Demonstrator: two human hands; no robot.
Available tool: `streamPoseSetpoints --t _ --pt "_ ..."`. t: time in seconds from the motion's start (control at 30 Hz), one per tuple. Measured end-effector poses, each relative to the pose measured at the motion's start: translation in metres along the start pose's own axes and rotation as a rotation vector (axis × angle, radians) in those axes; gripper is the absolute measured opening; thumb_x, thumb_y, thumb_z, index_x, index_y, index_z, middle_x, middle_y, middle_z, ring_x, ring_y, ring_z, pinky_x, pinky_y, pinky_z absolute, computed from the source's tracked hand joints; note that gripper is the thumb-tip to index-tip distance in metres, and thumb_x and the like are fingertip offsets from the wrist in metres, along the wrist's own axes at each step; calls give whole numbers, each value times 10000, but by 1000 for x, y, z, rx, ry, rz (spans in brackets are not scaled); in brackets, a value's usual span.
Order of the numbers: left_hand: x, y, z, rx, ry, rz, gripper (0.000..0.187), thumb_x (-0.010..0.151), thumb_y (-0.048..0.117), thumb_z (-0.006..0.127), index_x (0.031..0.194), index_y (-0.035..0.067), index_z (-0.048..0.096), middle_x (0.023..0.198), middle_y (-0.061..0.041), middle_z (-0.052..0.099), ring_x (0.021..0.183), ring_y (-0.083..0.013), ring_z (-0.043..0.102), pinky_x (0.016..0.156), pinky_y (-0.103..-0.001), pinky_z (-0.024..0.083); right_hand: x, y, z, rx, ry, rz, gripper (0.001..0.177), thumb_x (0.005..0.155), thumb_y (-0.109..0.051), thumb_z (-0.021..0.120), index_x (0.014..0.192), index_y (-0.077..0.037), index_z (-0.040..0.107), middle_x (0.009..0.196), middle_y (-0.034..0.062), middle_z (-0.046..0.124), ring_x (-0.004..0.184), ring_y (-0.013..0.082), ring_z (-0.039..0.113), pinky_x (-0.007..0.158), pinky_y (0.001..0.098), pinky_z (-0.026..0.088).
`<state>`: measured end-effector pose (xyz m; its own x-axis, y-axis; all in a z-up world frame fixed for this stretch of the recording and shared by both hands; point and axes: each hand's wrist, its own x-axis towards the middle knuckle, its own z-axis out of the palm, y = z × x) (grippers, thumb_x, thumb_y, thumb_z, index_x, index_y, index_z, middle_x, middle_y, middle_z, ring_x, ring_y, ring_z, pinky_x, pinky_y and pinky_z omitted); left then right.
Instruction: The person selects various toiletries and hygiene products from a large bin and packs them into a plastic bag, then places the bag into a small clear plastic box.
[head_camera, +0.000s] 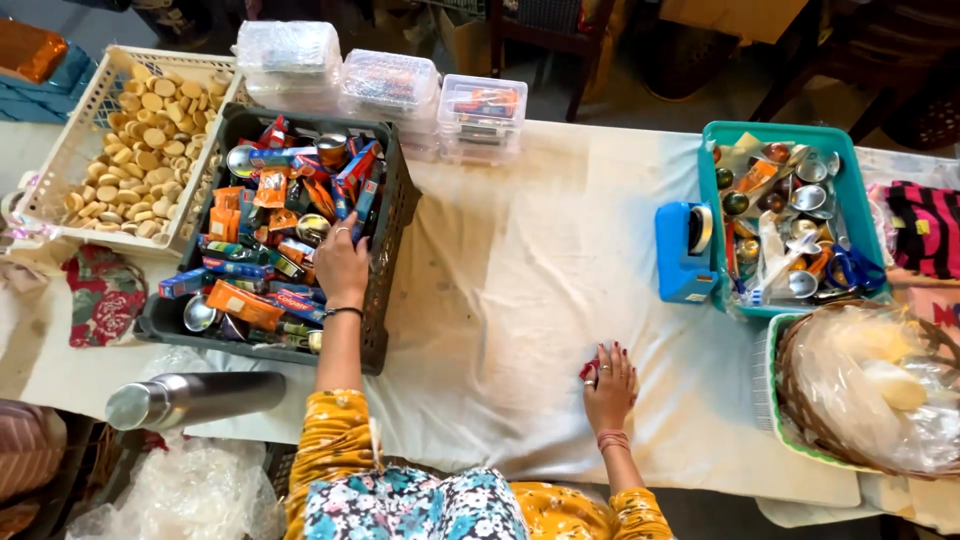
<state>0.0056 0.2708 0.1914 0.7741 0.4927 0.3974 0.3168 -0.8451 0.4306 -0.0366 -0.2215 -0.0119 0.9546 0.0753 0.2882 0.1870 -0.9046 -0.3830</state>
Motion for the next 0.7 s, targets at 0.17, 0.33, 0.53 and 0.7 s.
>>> streamPoseSetpoints --t 0.17,0.33,0.53,0.7 --pt "-2 -24 17 -210 166 -111 289 1003 99 648 1285 38 653 1203 -185 707 1095 -374 683 927 -459 538 1 -9 -3 -54 19 2 503 954 -233 564 1453 -172 556 1582 66 467 1487 275 393 1244 493 258" --pt "-26 82 -37 -478 287 -90 304 1056 161 620 1295 -28 602 1169 -204 682 1016 -356 696 855 -418 548 1 -6 -2 -92 8 -12 526 922 -235 571 1445 -178 550 1571 70 470 1484 271 392 1238 497 262" --pt "-166 143 147 -10 -216 88 232 1076 247 622 1174 41 667 928 -266 638 849 -379 647 754 -465 535 4 -3 -2 -100 5 -41 547 909 -241 576 1448 -153 542 1563 92 464 1477 297 387 1233 508 261" --pt "-215 171 197 -217 -214 172 413 829 199 649 1194 11 694 1024 -194 729 850 -385 649 647 -455 539 7 8 -21 -13 -92 -140 578 901 -247 606 1465 -171 507 1568 92 450 1473 288 380 1221 508 255"
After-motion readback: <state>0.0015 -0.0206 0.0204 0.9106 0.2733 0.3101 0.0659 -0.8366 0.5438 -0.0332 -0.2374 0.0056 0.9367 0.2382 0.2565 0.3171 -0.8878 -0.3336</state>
